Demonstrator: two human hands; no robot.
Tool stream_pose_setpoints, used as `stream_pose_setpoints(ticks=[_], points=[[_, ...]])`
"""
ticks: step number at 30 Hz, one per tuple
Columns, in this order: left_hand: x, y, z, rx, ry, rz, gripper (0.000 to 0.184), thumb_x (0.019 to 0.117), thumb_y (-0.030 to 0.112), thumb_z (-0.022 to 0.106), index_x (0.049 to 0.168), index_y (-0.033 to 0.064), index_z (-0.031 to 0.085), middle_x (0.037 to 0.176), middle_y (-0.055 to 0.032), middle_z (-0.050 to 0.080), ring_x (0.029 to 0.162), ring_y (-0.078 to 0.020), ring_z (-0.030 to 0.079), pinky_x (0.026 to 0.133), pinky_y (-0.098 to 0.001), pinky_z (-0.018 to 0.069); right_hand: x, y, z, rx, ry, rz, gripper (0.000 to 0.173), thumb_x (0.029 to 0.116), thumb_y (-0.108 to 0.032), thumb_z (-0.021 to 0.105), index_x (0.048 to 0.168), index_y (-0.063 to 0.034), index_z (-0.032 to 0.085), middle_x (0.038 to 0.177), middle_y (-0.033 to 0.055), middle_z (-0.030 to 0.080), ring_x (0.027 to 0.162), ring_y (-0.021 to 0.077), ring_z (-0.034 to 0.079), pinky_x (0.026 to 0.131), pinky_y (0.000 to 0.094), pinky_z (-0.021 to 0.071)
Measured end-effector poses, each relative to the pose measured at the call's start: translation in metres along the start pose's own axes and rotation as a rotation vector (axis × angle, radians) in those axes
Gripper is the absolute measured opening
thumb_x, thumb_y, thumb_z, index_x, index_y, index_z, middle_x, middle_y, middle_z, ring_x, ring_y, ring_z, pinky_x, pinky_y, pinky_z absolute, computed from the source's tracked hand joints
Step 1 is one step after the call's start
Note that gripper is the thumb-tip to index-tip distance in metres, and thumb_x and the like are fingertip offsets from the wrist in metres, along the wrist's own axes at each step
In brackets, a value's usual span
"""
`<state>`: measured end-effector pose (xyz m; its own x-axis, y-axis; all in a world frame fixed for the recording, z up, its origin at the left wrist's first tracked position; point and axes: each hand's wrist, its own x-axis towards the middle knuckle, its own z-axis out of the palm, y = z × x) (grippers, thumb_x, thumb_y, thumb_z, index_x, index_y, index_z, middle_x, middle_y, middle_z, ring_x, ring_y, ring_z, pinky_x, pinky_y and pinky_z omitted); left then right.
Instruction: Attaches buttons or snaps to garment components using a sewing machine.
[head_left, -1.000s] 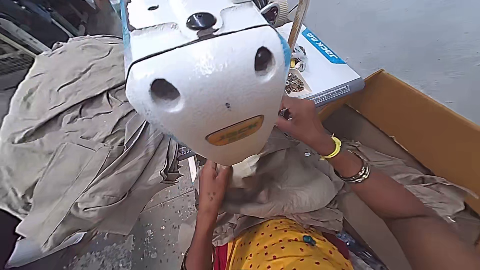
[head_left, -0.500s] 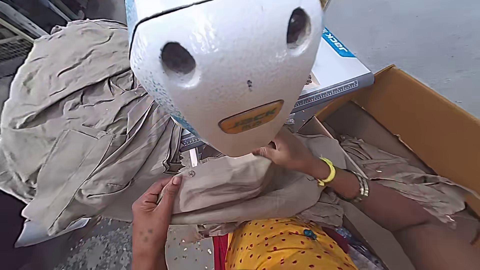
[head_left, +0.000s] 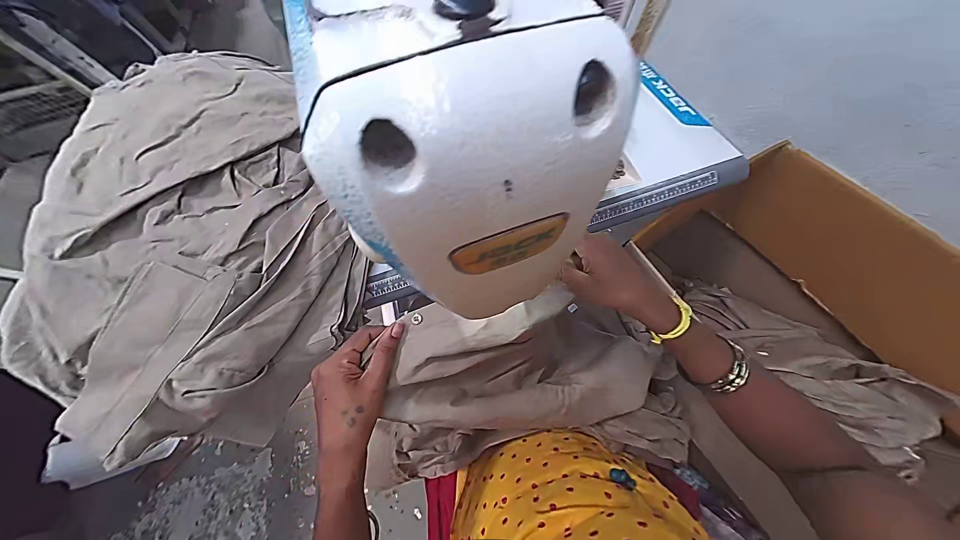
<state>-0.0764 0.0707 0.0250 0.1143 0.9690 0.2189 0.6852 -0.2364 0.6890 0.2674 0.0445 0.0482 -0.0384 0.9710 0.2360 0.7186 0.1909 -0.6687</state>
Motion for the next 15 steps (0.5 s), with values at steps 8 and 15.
stream_pose_setpoints(ticks=[8,15], points=[[0.001,0.024,0.044,-0.236,-0.225,0.188,0.052,0.1072,0.036,0.041,0.135,-0.0057,0.057,0.130,-0.0146,0.065,0.123,-0.0125,0.060,0.107,-0.0306,0.0478,0.031,0.064,-0.018,-0.520,0.276,0.027,0.024,0.0992,-0.024,0.067,0.110,-0.0045,0.074,0.105,0.0200,0.069,0.102,0.0403,0.065,0.083,0.0556,0.0514],[0.000,0.054,0.058,-0.391,-0.238,-0.119,0.056,0.1023,0.028,0.047,0.143,-0.0088,0.041,0.121,-0.0153,0.064,0.108,-0.0047,0.062,0.096,-0.0240,0.0508,0.054,0.082,0.000,-0.587,0.350,-0.086,0.008,0.0913,-0.006,0.070,0.096,-0.0007,0.073,0.102,0.0219,0.066,0.101,0.0425,0.064,0.081,0.0545,0.0534]])
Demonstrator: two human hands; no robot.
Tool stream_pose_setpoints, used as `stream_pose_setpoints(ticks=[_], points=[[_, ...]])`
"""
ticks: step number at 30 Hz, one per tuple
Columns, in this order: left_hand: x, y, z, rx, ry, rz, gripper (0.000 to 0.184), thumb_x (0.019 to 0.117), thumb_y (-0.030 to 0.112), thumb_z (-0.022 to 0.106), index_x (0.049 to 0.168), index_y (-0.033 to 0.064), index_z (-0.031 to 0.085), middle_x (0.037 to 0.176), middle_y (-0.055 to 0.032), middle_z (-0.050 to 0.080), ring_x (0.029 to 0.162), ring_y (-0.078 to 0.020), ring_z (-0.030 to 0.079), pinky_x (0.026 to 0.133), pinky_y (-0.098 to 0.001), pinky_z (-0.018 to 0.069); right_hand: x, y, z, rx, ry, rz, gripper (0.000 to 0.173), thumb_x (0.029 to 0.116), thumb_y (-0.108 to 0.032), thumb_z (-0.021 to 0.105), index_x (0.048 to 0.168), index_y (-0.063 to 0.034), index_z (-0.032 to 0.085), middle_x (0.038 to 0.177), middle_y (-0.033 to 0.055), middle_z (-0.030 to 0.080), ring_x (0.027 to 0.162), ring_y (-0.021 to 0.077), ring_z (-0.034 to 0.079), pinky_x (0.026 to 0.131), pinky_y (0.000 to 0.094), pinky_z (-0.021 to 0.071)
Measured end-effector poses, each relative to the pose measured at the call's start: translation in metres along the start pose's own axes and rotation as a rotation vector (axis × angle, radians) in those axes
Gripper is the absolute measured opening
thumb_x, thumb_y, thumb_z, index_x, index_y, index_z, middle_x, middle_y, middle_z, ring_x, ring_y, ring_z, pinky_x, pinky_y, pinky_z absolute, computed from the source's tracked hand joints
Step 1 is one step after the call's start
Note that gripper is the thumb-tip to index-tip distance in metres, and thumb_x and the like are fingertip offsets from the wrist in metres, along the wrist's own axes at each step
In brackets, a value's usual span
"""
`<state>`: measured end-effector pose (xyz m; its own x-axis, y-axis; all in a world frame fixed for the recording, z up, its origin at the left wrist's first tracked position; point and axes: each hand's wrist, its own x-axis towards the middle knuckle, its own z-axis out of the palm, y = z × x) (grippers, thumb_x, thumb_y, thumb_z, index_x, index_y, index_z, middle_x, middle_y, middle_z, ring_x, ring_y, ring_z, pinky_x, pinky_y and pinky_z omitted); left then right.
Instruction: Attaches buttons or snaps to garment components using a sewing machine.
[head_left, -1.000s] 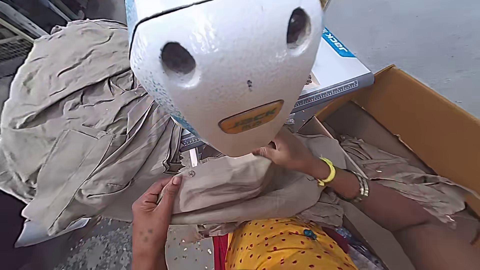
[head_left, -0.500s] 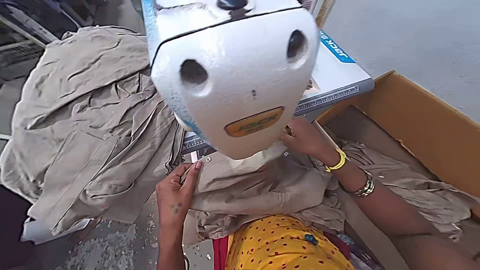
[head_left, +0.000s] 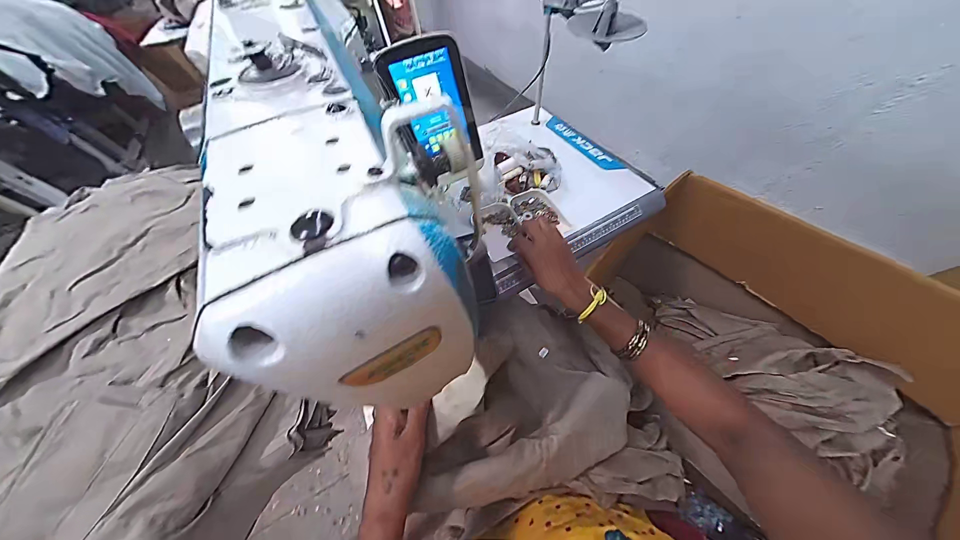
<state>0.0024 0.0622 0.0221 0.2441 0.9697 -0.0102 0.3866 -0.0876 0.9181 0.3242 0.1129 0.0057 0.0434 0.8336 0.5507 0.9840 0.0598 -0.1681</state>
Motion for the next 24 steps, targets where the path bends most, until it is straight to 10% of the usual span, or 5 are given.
stream_pose_setpoints(ticks=[8,13,18,21,24], points=[[0.001,0.006,0.004,-0.124,0.040,-0.033,0.048,0.1013,0.016,0.052,0.136,-0.0132,0.038,0.105,-0.0065,0.061,0.093,0.0077,0.060,0.086,-0.0125,0.0502,-0.039,-0.024,-0.026,0.420,0.125,0.147,0.021,0.0983,-0.022,0.066,0.096,-0.0027,0.074,0.089,0.0107,0.072,0.081,0.0194,0.069,0.076,0.0323,0.0561],[0.009,-0.001,0.005,-0.015,0.081,0.014,0.059,0.0992,0.029,0.054,0.138,-0.0151,0.042,0.120,-0.0203,0.062,0.108,-0.0102,0.061,0.096,-0.0278,0.0496,-0.027,-0.044,-0.045,0.542,0.058,0.127,0.013,0.0923,-0.014,0.073,0.093,-0.0009,0.073,0.082,0.0088,0.072,0.068,0.0158,0.067,0.065,0.0334,0.0572],[-0.015,0.012,-0.008,0.151,-0.024,0.346,0.028,0.0937,0.024,0.060,0.071,0.0076,0.059,0.056,0.0065,0.048,0.049,0.0033,0.044,0.047,-0.0162,0.0374,-0.021,-0.085,-0.063,0.354,0.110,-0.268,0.010,0.0893,-0.010,0.071,0.087,-0.0004,0.071,0.080,0.0122,0.069,0.070,0.0241,0.070,0.060,0.0391,0.0572],[-0.034,0.019,-0.011,0.173,-0.158,0.412,0.033,0.0958,0.036,0.061,0.072,0.0145,0.057,0.055,0.0098,0.046,0.047,0.0046,0.040,0.044,-0.0150,0.0329,-0.039,-0.118,-0.062,0.221,0.204,-0.620,0.017,0.0989,-0.008,0.057,0.085,-0.0063,0.067,0.073,0.0087,0.067,0.070,0.0227,0.067,0.062,0.0336,0.0534],[-0.035,0.014,-0.009,0.251,-0.078,0.458,0.034,0.0969,0.044,0.062,0.087,0.0131,0.072,0.063,0.0080,0.059,0.052,0.0048,0.048,0.048,-0.0150,0.0398,-0.032,-0.131,-0.059,0.238,0.172,-0.628,0.014,0.0905,-0.006,0.064,0.078,-0.0089,0.071,0.071,0.0055,0.068,0.071,0.0215,0.068,0.059,0.0312,0.0510]])
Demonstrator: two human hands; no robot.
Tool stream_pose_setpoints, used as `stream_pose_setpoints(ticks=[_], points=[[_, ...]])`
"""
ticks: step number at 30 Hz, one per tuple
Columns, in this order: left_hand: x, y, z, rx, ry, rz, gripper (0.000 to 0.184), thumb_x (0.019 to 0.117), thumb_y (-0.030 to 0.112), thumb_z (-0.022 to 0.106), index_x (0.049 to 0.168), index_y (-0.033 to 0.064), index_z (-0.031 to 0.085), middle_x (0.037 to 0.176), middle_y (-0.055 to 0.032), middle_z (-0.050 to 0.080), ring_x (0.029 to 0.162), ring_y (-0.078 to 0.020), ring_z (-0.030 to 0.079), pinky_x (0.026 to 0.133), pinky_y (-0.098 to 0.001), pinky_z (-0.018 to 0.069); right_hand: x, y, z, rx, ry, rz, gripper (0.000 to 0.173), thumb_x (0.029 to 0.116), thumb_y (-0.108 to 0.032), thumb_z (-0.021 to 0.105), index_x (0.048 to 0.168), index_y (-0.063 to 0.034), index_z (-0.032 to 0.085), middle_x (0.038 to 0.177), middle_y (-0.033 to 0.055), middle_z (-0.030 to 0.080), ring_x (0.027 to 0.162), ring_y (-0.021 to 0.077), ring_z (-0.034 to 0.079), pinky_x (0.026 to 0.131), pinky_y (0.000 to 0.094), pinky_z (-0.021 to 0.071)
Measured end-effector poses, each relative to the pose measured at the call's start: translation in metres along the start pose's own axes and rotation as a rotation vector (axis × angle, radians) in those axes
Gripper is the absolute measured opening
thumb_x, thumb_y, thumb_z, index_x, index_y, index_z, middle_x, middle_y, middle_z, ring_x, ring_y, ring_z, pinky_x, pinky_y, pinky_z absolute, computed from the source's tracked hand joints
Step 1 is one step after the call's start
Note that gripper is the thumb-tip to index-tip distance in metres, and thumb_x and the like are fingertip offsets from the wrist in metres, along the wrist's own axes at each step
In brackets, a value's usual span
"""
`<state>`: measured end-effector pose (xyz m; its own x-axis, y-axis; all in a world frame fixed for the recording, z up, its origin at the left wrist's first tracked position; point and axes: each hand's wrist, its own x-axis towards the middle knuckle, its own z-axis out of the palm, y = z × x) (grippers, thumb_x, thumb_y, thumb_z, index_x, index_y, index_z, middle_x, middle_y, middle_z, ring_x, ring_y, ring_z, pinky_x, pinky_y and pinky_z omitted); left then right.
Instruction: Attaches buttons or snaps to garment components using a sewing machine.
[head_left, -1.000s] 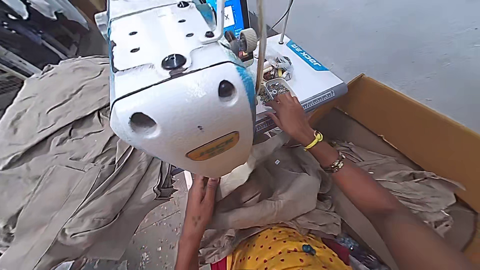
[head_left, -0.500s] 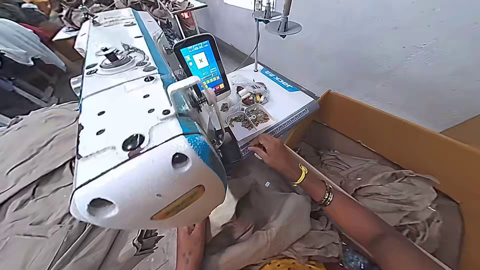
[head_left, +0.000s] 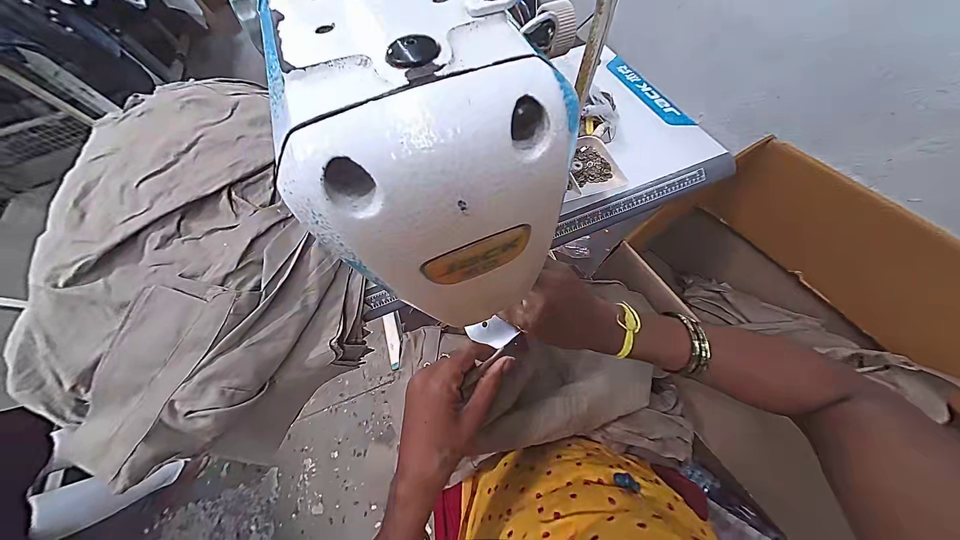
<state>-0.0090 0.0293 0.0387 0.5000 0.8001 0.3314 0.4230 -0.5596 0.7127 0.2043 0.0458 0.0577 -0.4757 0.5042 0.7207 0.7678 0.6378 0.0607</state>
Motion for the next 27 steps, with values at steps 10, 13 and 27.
stream_pose_setpoints(ticks=[10,13,27], points=[[-0.014,-0.058,-0.066,-0.150,0.300,-0.398,0.016,0.0968,0.022,0.063,0.092,0.0087,0.071,0.076,0.0113,0.067,0.067,0.0069,0.062,0.062,-0.0111,0.0515,-0.015,0.013,-0.005,0.739,-0.282,0.734,0.023,0.0966,-0.028,0.068,0.097,-0.0061,0.060,0.068,-0.0051,0.051,0.062,0.0021,0.050,0.062,0.0221,0.0435],[-0.018,-0.065,-0.064,-0.108,0.332,-0.435,0.017,0.0969,0.023,0.064,0.092,0.0079,0.071,0.075,0.0103,0.067,0.066,0.0074,0.061,0.061,-0.0109,0.0499,-0.003,0.023,-0.009,0.856,-0.479,0.800,0.022,0.0938,-0.022,0.072,0.102,-0.0058,0.060,0.067,-0.0063,0.051,0.060,0.0012,0.048,0.060,0.0212,0.0425],[0.002,-0.065,-0.032,0.293,0.227,-0.237,0.035,0.0977,0.035,0.059,0.100,0.0042,0.076,0.092,-0.0108,0.073,0.085,-0.0234,0.069,0.075,-0.0486,0.0527,-0.033,0.086,-0.018,0.093,-0.335,0.705,0.017,0.0958,-0.020,0.070,0.103,-0.0048,0.070,0.080,0.0135,0.066,0.073,0.0327,0.066,0.063,0.0532,0.0512]])
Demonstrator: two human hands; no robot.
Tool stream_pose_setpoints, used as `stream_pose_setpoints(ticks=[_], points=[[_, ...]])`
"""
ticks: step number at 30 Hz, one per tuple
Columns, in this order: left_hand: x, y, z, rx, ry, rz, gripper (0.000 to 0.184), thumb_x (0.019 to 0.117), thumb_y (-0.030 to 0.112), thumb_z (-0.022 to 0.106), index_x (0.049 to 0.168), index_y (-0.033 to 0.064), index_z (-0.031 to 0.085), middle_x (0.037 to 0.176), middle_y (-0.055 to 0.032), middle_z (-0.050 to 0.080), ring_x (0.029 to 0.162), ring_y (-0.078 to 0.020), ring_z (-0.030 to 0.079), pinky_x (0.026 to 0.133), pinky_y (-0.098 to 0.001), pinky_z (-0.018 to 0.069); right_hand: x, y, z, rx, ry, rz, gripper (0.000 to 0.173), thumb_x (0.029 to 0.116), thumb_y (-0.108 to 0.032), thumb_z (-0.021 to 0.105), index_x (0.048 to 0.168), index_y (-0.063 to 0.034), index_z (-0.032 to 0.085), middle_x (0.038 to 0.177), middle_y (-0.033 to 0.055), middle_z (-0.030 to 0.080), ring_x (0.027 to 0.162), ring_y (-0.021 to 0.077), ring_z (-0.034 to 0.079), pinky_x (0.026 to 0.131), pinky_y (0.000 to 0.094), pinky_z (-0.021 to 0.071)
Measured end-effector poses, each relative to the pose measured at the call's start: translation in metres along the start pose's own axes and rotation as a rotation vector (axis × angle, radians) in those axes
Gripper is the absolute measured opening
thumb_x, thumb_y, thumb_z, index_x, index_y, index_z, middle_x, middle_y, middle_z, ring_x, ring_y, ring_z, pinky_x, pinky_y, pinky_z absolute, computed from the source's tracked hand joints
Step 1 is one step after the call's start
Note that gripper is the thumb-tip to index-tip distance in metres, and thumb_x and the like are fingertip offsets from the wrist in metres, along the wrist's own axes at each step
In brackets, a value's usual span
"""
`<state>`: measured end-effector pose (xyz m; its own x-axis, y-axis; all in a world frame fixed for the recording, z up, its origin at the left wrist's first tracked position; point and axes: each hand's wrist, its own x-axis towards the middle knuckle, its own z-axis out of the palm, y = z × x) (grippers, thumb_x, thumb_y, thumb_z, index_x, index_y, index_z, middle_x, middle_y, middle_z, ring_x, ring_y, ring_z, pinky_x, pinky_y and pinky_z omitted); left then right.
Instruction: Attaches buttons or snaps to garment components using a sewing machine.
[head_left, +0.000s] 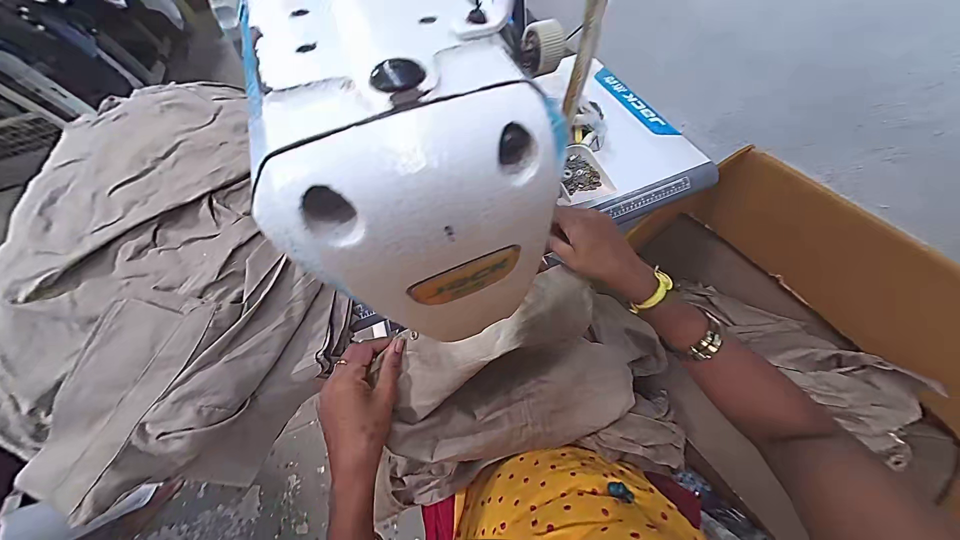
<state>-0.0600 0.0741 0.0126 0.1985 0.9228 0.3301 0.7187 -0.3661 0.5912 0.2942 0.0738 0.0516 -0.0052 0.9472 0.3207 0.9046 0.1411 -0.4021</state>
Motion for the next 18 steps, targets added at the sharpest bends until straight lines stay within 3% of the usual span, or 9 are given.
stream_pose_setpoints(ticks=[1,2,3,6,8,10,13,16,18], points=[[0.000,0.003,0.005,-0.002,-0.041,0.074,0.038,0.1006,0.033,0.056,0.111,0.0019,0.074,0.107,-0.0178,0.072,0.101,-0.0333,0.070,0.087,-0.0560,0.0531,0.007,0.015,0.004,-0.100,0.035,0.018,0.021,0.0961,-0.024,0.071,0.106,-0.0049,0.071,0.095,0.0176,0.068,0.090,0.0379,0.067,0.075,0.0567,0.0522],[0.000,0.007,0.011,-0.048,-0.092,0.119,0.044,0.1032,0.035,0.051,0.122,0.0001,0.070,0.120,-0.0206,0.069,0.115,-0.0346,0.066,0.098,-0.0547,0.0507,0.015,0.027,0.007,-0.171,0.042,0.013,0.029,0.0946,-0.028,0.074,0.112,-0.0055,0.072,0.112,0.0202,0.068,0.110,0.0417,0.063,0.090,0.0601,0.0489],[0.001,0.013,0.018,-0.138,-0.145,0.121,0.049,0.1054,0.037,0.046,0.129,-0.0016,0.066,0.129,-0.0194,0.067,0.124,-0.0277,0.063,0.106,-0.0458,0.0486,0.023,0.037,0.012,-0.215,0.034,-0.012,0.037,0.0923,-0.032,0.076,0.118,-0.0060,0.072,0.124,0.0211,0.065,0.122,0.0437,0.057,0.101,0.0638,0.0428],[0.005,0.042,0.028,-0.493,-0.291,-0.063,0.054,0.1059,0.034,0.043,0.137,-0.0100,0.049,0.126,-0.0132,0.063,0.114,0.0005,0.059,0.099,-0.0170,0.0477,0.048,0.047,0.031,-0.275,0.041,-0.095,0.056,0.0831,-0.037,0.083,0.126,-0.0046,0.069,0.137,0.0209,0.061,0.137,0.0452,0.049,0.110,0.0730,0.0310],[0.010,0.052,0.031,-0.581,-0.295,-0.165,0.052,0.1047,0.027,0.045,0.139,-0.0120,0.043,0.120,-0.0125,0.063,0.105,0.0039,0.060,0.092,-0.0134,0.0489,0.060,0.050,0.045,-0.330,0.051,-0.113,0.061,0.0787,-0.038,0.087,0.125,-0.0033,0.068,0.137,0.0196,0.062,0.139,0.0448,0.047,0.109,0.0762,0.0281],[0.010,0.054,0.033,-0.621,-0.287,-0.210,0.050,0.1046,0.023,0.045,0.140,-0.0117,0.041,0.120,-0.0111,0.063,0.103,0.0045,0.060,0.090,-0.0122,0.0495,0.059,0.052,0.050,-0.341,0.042,-0.113,0.053,0.0817,-0.029,0.086,0.124,-0.0032,0.068,0.139,0.0180,0.061,0.141,0.0429,0.046,0.112,0.0761,0.0248],[0.005,0.055,0.038,-0.676,-0.251,-0.228,0.048,0.1043,0.021,0.046,0.139,-0.0125,0.040,0.118,-0.0098,0.062,0.101,0.0054,0.060,0.089,-0.0115,0.0499,0.039,0.051,0.046,-0.235,0.126,-0.143,0.019,0.0921,-0.018,0.074,0.105,-0.0039,0.072,0.124,0.0165,0.068,0.131,0.0390,0.056,0.113,0.0676,0.0321],[0.004,0.060,0.039,-0.723,-0.235,-0.283,0.047,0.1038,0.019,0.046,0.139,-0.0118,0.039,0.119,-0.0088,0.061,0.102,0.0051,0.060,0.089,-0.0113,0.0496,0.012,0.044,0.030,-0.029,0.284,-0.098,0.016,0.0977,-0.016,0.067,0.101,-0.0018,0.073,0.107,0.0170,0.072,0.106,0.0349,0.068,0.094,0.0518,0.0522],[0.006,0.060,0.040,-0.749,-0.229,-0.305,0.046,0.1023,0.018,0.046,0.138,-0.0109,0.039,0.114,-0.0053,0.061,0.098,0.0063,0.061,0.086,-0.0105,0.0507,-0.001,0.036,0.015,0.148,0.332,0.006,0.011,0.0972,-0.009,0.067,0.102,0.0000,0.072,0.096,0.0150,0.071,0.084,0.0263,0.070,0.076,0.0420,0.0580]])
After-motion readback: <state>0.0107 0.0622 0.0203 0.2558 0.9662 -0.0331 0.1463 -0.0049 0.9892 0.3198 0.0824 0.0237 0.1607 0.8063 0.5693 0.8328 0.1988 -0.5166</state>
